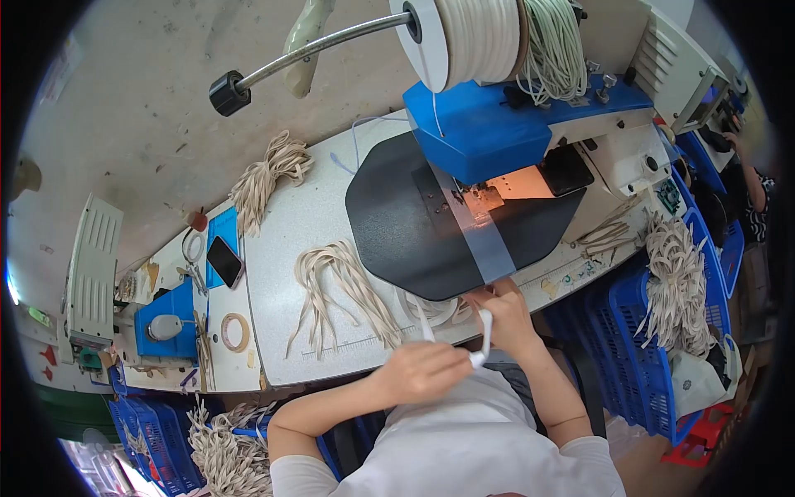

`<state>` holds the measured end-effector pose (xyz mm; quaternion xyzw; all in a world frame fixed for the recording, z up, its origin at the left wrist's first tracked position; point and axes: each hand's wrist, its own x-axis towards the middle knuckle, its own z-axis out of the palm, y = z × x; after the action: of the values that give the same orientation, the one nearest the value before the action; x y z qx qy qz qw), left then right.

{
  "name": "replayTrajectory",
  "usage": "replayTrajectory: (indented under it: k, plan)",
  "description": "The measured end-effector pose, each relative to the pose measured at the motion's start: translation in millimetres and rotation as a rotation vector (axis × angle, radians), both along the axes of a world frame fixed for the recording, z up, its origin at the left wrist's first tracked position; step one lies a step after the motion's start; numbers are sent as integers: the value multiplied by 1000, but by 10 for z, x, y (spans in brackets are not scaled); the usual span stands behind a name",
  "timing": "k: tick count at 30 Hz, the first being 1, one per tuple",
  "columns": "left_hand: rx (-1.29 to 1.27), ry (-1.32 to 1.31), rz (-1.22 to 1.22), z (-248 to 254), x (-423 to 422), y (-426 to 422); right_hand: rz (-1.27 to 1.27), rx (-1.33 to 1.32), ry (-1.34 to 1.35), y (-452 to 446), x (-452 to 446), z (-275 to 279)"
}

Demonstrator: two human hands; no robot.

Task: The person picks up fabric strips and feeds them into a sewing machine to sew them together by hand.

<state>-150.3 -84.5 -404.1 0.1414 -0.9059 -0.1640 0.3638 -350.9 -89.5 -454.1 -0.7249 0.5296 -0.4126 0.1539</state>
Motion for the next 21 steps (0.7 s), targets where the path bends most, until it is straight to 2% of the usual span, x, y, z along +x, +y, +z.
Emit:
replayTrajectory:
  k: [4,7,8,11,12,15,18,21]
  plan:
    - [165,31,-262,65,-128,213,80,19,-152,56,-139,108]
    - [336,108,-466,-40,-256,376,223,91,-217,213,-276,541]
    - [347,72,-518,-61,-285,411,286,27,-231,246,-291,700]
    - [466,124,-603,92,-393,452,259,-177,-355,323,-270,1065]
    - [436,152,-573,153,-427,423,220,-296,-264,277,-297,1160]
    - [345,188,-445,330,-499,223,107,-321,-70,-79,-339,1040]
    - [253,150,-215,406,-429,5,153,-313,317,-357,-484,949]
    - [61,60,62,464,-376,-322,226,-71,319,-344,-540,1129]
